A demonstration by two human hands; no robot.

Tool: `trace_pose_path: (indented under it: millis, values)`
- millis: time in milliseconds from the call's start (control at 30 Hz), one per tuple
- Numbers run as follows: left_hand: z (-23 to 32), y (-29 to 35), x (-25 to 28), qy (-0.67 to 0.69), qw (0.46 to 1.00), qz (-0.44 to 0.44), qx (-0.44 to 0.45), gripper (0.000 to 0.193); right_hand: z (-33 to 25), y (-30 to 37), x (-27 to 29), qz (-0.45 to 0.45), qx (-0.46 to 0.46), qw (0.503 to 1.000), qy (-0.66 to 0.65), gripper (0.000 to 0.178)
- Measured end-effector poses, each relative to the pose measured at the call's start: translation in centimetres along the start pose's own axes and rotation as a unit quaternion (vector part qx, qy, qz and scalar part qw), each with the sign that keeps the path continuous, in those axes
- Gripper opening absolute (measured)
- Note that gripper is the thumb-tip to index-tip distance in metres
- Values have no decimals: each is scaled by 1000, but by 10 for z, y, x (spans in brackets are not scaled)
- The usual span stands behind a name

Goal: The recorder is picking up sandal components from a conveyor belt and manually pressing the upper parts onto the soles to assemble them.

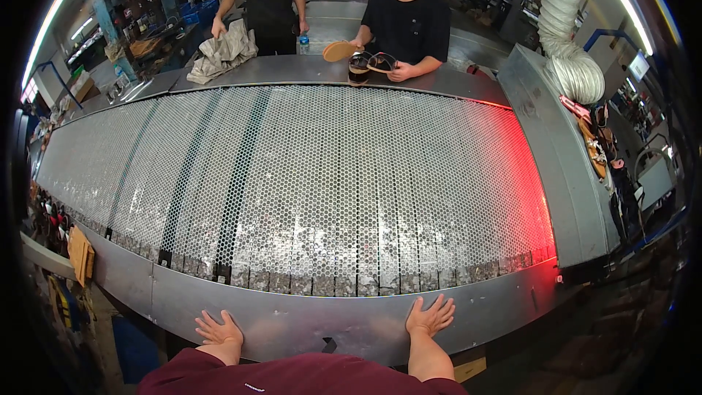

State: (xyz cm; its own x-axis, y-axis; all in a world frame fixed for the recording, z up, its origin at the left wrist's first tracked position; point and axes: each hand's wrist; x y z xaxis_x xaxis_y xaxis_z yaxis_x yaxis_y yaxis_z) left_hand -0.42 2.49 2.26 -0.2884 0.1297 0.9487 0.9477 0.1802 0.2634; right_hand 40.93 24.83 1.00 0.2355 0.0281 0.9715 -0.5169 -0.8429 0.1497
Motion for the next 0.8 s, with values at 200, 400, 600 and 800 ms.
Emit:
trace_pose_path:
  millis: [200,400,600,800]
  values:
    - [0,-1,-1,1,1000,1,0,72,1,0,-2,5,2,1000,-2,74]
    - [-1,-1,-4,3,1000,12,-5,71,-1,1,2,1,3,1000,-2,75]
    - [-2,0,-1,3,1000,5,-2,71,0,1,0,-2,4,1000,11,74]
    - [-2,-3,-7,-1,1000,13,-4,72,-1,4,3,0,0,1000,9,74]
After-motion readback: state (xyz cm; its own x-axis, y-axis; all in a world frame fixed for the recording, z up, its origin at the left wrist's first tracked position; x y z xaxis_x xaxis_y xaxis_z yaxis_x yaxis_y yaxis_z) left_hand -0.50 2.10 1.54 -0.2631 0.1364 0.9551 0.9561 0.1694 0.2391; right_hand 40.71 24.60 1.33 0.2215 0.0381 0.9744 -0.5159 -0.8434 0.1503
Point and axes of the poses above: each hand's wrist, its own y-axis away from the middle knuckle, its own x-axis out of the back of the hand, z = x × y, and after that the axes turned 3 degrees about -y, right-handed
